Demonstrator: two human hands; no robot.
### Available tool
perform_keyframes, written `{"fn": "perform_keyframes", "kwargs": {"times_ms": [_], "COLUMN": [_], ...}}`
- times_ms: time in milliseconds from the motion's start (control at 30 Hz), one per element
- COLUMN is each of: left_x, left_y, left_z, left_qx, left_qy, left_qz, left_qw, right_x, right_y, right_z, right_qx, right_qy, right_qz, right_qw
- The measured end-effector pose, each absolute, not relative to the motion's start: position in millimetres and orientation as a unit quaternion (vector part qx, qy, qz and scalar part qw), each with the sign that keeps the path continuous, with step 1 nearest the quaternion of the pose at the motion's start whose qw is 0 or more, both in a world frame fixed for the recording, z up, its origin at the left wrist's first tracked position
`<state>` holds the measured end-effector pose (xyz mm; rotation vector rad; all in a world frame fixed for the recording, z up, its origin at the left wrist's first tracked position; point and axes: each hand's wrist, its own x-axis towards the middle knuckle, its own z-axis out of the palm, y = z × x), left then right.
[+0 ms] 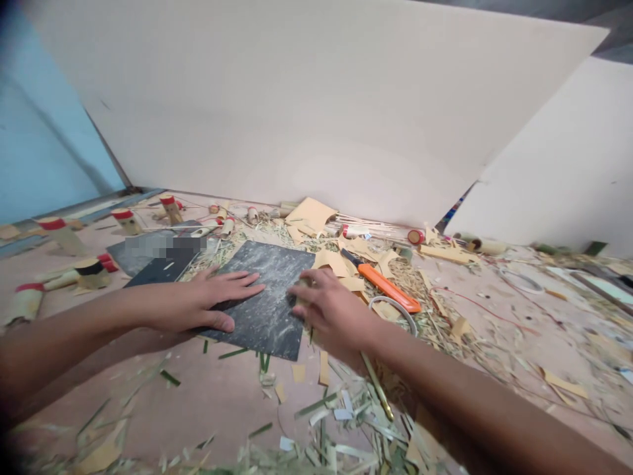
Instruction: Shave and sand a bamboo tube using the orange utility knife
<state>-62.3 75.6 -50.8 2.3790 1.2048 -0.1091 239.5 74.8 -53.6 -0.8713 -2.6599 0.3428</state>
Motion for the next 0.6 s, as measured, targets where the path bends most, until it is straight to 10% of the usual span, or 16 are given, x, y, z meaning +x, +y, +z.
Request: {"fn": "perform_keyframes", "kwargs": {"times_ms": [600], "left_x": [-64.3], "left_y": [74.8], "left_z": [-54.1], "left_qx": [0.866], "left_qy": [0.44], "left_qz": [-0.031], "left_qw": [0.238], "right_x": [239.6], "right_y": [70.7], "right_z": [-58.9], "right_qx": [-0.281], "right_qy": [-0.917], "right_qz": [0.226], "right_qw": [0.169]}}
